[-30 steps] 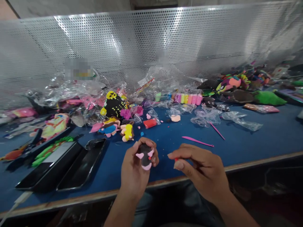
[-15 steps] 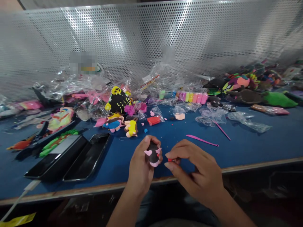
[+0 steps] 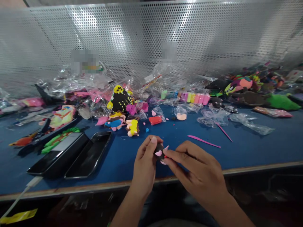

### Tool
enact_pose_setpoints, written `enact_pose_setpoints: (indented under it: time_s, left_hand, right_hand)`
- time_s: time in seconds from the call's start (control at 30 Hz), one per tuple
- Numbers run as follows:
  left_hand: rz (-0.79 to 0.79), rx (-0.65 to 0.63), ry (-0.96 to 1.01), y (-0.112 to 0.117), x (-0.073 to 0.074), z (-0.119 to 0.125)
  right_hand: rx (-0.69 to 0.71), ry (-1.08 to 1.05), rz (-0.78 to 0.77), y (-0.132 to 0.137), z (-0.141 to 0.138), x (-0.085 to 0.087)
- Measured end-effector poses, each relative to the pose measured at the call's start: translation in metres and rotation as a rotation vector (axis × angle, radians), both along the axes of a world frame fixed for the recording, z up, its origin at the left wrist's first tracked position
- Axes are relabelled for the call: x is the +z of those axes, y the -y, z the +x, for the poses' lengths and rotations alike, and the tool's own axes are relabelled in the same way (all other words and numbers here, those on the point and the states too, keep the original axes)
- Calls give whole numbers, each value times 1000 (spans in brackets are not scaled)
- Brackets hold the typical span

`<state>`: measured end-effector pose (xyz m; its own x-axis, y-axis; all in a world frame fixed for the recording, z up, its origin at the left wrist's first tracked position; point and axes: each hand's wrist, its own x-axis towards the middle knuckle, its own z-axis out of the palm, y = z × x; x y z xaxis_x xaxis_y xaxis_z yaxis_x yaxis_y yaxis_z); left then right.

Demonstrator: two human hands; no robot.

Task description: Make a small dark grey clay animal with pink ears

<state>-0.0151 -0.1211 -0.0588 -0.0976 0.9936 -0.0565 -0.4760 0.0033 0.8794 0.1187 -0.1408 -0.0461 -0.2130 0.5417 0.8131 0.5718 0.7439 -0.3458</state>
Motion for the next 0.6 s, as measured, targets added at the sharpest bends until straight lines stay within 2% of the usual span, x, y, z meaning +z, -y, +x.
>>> enact_pose_setpoints:
  time_s: [0.23, 0.43, 0.6]
  left_hand:
    - [32, -2, -26, -1, -1, -1]
    - [3, -6, 5, 0, 2, 0]
    - [-48, -20, 26, 0, 4, -2]
  right_hand:
    - [-5, 50, -29, -1, 0, -1]
    - [-50, 108, -20, -1, 0, -2]
    - [-25, 73, -51, 1, 3, -1]
